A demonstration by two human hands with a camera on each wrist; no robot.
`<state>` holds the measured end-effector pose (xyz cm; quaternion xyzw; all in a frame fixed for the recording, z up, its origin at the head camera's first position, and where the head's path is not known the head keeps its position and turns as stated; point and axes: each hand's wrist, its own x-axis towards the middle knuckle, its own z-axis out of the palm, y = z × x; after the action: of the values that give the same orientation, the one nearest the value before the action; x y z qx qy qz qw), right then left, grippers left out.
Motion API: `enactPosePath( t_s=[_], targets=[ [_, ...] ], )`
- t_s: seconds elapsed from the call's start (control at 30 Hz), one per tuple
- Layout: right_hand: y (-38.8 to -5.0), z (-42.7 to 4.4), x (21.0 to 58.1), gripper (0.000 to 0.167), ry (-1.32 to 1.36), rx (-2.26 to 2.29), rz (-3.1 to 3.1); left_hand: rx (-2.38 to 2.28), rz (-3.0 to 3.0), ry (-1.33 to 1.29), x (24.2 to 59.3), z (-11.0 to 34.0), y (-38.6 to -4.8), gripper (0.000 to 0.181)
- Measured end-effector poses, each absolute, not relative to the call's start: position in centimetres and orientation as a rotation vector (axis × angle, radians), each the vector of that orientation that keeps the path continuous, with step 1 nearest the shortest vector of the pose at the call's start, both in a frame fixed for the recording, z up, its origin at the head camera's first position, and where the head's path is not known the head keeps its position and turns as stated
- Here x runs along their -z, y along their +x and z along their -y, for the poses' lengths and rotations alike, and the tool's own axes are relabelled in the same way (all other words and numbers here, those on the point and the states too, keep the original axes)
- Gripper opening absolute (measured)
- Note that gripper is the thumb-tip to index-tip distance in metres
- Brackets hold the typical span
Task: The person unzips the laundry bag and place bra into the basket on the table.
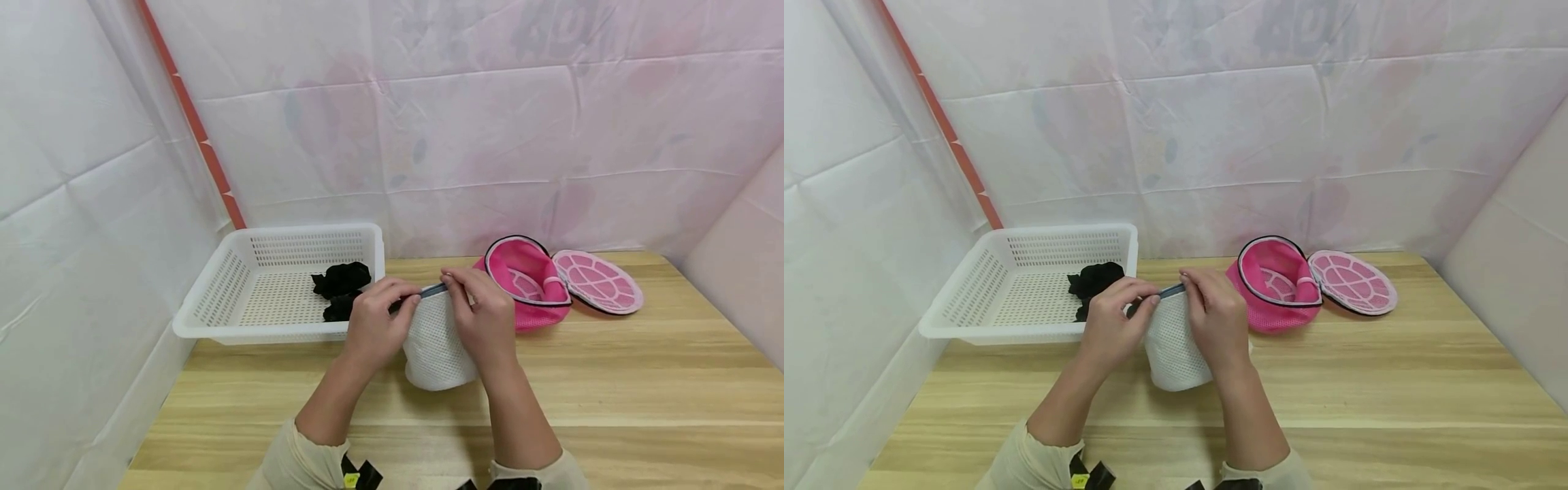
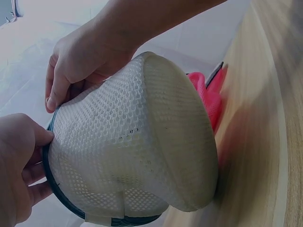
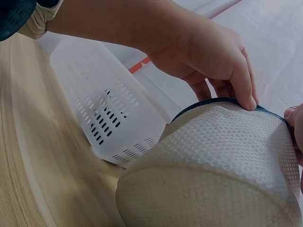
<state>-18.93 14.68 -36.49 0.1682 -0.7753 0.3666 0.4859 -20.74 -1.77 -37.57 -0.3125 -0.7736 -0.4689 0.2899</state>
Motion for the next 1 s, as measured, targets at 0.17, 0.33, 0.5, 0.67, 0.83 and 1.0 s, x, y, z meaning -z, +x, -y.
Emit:
enactPosePath(
  t_s=[0.17,0.33,0.5,0.67,0.83,1.0],
  targets=[
    [-19.0,-14.6,36.5,0.014,0.406,-0.891,1.901,1.262,2.072,-0.815,37.4,1.9,-20.7,0.008],
    [-18.9,-14.5,36.6,0.015,0.405,-0.877,1.911,1.261,2.072,-0.822,37.4,1.9,-20.8,0.009],
    [-18.9,-14.2,36.6,0.016,0.427,-0.834,1.932,1.26,2.067,-0.832,37.6,1.9,-20.9,0.009],
    [-18.8,-13.7,36.7,0.013,0.479,-0.759,1.953,1.263,2.042,-0.846,37.7,1.9,-20.8,0.009],
    [-18.7,-13.2,36.7,0.012,0.544,-0.74,1.956,1.275,2.015,-0.87,37.7,1.7,-20.8,0.007],
    [-18.6,-12.9,36.8,0.012,0.568,-0.736,1.964,1.256,2.018,-0.87,37.7,1.7,-20.8,0.006]
  ],
)
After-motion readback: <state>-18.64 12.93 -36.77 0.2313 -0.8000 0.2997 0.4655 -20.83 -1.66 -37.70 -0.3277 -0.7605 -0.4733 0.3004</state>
